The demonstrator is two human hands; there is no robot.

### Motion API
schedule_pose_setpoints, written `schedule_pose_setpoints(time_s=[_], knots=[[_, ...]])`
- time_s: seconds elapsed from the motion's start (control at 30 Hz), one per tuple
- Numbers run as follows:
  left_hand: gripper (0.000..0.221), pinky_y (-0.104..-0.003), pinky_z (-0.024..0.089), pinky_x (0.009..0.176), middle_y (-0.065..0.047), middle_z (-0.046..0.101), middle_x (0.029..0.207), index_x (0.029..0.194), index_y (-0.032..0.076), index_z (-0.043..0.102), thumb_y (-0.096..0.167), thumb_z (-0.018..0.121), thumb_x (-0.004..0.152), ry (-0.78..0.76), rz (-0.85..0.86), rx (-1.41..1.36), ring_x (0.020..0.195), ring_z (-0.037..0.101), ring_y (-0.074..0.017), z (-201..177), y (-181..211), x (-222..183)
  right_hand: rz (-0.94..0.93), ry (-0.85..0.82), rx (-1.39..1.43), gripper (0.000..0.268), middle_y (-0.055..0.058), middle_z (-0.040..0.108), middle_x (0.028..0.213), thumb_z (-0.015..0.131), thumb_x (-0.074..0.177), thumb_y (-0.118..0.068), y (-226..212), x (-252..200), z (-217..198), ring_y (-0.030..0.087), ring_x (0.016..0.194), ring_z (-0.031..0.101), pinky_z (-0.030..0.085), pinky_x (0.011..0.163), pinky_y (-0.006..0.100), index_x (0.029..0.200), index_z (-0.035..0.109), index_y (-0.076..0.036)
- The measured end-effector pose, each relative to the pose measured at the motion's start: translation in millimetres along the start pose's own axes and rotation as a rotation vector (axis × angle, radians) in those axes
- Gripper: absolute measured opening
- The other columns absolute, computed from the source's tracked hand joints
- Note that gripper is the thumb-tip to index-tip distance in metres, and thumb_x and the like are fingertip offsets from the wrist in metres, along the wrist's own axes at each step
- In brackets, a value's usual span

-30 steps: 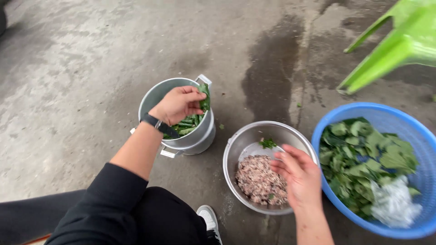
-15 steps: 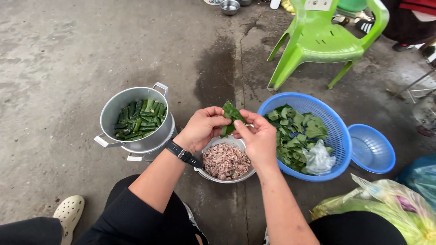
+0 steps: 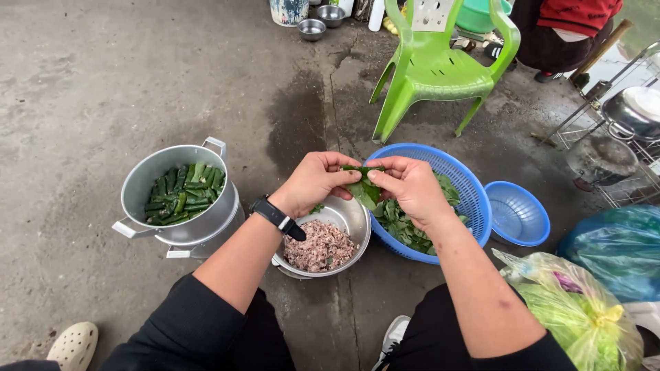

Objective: Wrapping minced meat filling in green leaves and placing the rolls into a steamer pot for cooking.

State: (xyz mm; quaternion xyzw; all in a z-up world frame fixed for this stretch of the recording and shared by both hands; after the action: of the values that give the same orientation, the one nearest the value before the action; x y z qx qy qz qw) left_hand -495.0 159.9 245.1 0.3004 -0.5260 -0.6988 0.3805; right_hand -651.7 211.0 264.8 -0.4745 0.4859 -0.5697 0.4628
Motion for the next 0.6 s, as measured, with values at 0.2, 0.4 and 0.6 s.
schedule_pose_setpoints(time_s=[0.2, 0.4, 0.6], knots=[[0.028, -0.028, 0.067, 0.055, -0.022, 0.076, 0.083, 0.114, -0.009, 0.07, 0.005, 0.076, 0.091, 0.074, 0.027, 0.076, 0.065, 0.077, -0.024, -13, -12, 5, -0.021, -0.09, -0.033, 0.033, 0.006, 0.072, 0.082, 0.081, 0.086, -0.004, 23, 20, 3, 0.008, 0.075, 0.072, 0.06, 0.062, 0.02, 0.117, 0.073, 0.001], [0.033, -0.032, 0.068, 0.058, -0.026, 0.075, 0.085, 0.124, -0.008, 0.066, 0.007, 0.072, 0.094, 0.065, 0.016, 0.14, 0.067, 0.076, -0.0264, -30, -18, 3, 0.045, -0.083, 0.039, 0.035, 0.007, 0.075, 0.083, 0.084, 0.08, 0.0, 46, 33, 14, 0.011, 0.075, 0.076, 0.063, 0.066, 0.022, 0.114, 0.075, 0.0], [0.034, -0.03, 0.066, 0.058, -0.024, 0.076, 0.086, 0.124, -0.008, 0.068, -0.001, 0.07, 0.091, 0.04, -0.09, 0.113, 0.068, 0.076, -0.0239, -32, -46, 15, 0.184, -0.039, 0.132, 0.035, 0.007, 0.076, 0.081, 0.086, 0.079, 0.0, 89, 34, 5, 0.01, 0.07, 0.074, 0.061, 0.065, 0.021, 0.113, 0.076, 0.001]])
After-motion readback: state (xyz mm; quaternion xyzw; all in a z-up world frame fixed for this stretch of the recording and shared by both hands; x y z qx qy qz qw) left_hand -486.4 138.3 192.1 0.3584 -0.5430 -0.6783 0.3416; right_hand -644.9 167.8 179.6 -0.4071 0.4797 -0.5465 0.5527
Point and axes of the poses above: each hand's wrist, its own x-axis towards the middle knuckle, its own z-axis out of the palm, y = z × x, the point moved 9 cm from there along x, towards the middle knuckle
